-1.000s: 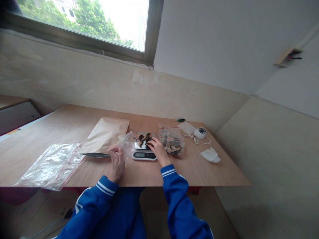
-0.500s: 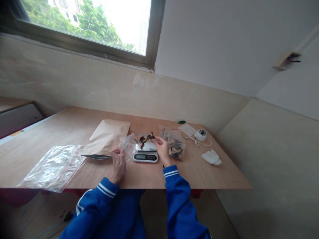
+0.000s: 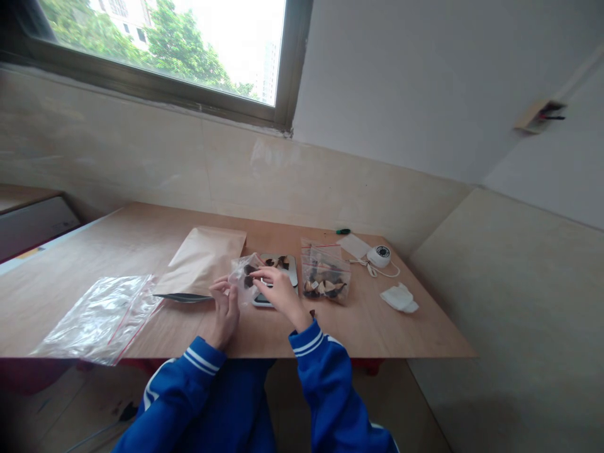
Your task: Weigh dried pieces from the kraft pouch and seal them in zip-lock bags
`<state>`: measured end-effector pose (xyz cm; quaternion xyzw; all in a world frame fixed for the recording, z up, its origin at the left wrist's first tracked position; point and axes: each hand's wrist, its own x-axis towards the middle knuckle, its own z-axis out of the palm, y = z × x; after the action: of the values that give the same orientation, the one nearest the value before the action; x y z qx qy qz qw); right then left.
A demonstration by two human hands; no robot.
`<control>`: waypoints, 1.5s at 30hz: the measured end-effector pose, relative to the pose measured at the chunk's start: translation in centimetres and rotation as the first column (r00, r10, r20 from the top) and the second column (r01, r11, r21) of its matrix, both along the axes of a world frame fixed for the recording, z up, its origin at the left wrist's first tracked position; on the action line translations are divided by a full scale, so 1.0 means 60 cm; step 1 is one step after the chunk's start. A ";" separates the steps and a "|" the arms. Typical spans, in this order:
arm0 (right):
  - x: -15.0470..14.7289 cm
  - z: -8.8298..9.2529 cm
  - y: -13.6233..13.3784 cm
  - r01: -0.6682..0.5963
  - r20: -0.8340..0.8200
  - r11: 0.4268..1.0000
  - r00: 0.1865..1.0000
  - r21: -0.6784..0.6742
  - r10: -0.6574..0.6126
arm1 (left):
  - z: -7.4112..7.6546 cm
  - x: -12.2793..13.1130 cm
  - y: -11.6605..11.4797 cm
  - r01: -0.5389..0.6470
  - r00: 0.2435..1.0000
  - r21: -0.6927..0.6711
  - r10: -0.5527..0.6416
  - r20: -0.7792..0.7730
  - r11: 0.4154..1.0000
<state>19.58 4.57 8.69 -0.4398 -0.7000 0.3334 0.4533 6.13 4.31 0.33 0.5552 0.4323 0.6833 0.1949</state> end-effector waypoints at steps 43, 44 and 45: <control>0.076 -0.095 0.125 0.258 0.323 0.922 0.880 0.290 -0.348 | -0.005 0.000 0.007 -0.109 0.994 -0.008 0.109 0.027 0.994; 0.076 -0.093 0.124 0.257 0.316 0.922 0.884 0.290 -0.345 | -0.005 0.000 0.007 -0.106 0.994 -0.013 0.106 0.028 0.994; 0.075 -0.090 0.123 0.262 0.300 0.922 0.889 0.287 -0.346 | -0.005 0.000 0.007 -0.102 0.994 -0.017 0.102 0.029 0.995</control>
<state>24.10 11.93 3.26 -0.5382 -0.7253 0.0892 0.4200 6.13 4.71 0.04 0.5206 0.4625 0.6971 0.1707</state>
